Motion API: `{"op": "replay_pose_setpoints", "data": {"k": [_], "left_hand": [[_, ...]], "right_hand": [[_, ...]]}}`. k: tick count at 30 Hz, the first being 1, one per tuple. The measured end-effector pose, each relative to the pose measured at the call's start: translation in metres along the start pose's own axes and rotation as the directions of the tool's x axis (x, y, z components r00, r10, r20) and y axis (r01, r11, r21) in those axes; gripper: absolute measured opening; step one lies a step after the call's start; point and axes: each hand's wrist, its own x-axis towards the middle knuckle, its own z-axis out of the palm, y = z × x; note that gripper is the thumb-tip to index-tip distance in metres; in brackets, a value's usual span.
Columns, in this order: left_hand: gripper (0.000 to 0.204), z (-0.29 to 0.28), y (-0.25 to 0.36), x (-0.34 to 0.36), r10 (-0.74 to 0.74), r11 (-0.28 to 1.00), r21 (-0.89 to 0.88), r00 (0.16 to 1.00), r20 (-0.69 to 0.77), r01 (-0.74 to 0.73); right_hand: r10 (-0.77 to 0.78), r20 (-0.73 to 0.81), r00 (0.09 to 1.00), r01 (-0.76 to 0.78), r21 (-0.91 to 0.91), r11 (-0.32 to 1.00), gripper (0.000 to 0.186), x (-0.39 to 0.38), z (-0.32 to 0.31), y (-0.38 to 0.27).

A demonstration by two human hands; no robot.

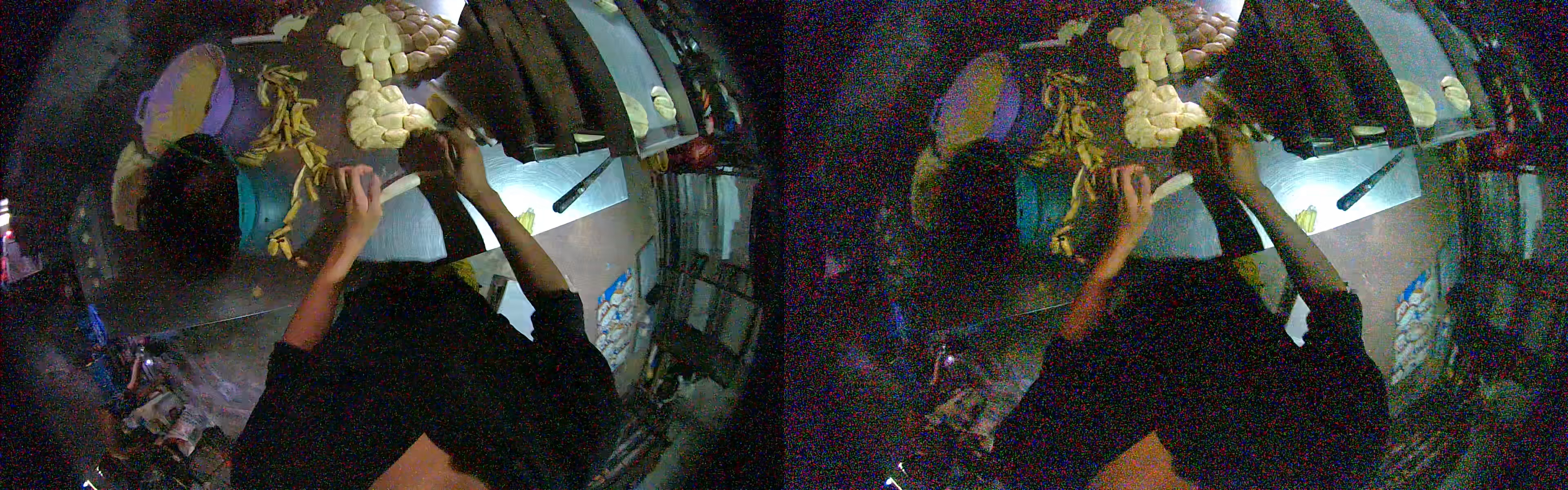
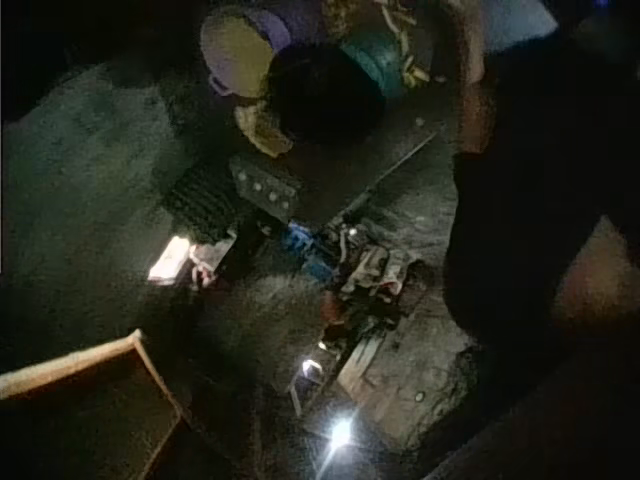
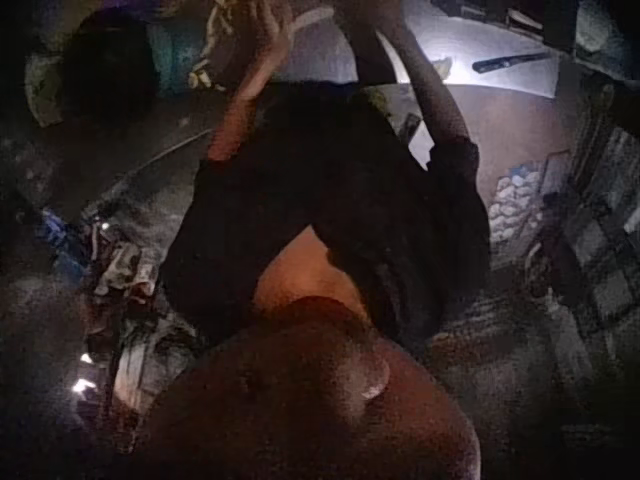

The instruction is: The person places pieces of chocolate into dough, rolls it out, and arranges the formed pastries onto a metal tray.

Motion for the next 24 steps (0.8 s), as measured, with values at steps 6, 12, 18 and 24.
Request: {"op": "replay_pose_setpoints", "data": {"k": [6, 12, 18, 24], "left_hand": [[0.037, -0.03, 0.023, 0.018, -0.009, 1.0, -0.022, 0.936, 0.352, 0.018], [0.031, -0.081, -0.017, 0.033, 0.008, 0.778, -0.516, 0.816, 0.578, 0.358], [0.025, -0.193, 0.036, -0.011, -0.577, 0.582, -0.681, 0.816, 0.039, 0.445], [0.021, -0.139, 0.016, -0.149, -0.753, 0.557, -0.698, 0.629, -0.194, 0.45]], "right_hand": [[-0.346, 0.503, 0.792, 0.394, 0.012, 0.919, 0.048, 0.0, 0.004, -0.033], [0.131, 0.912, 0.388, -0.346, 0.013, 0.938, 0.04, 0.001, 0.022, -0.062], [0.092, 0.545, 0.833, -0.44, 0.553, 0.708, 0.047, -0.104, 0.121, -0.137], [0.056, 0.559, 0.827, -0.369, 0.466, 0.804, 0.042, -0.215, 0.09, -0.084]]}}
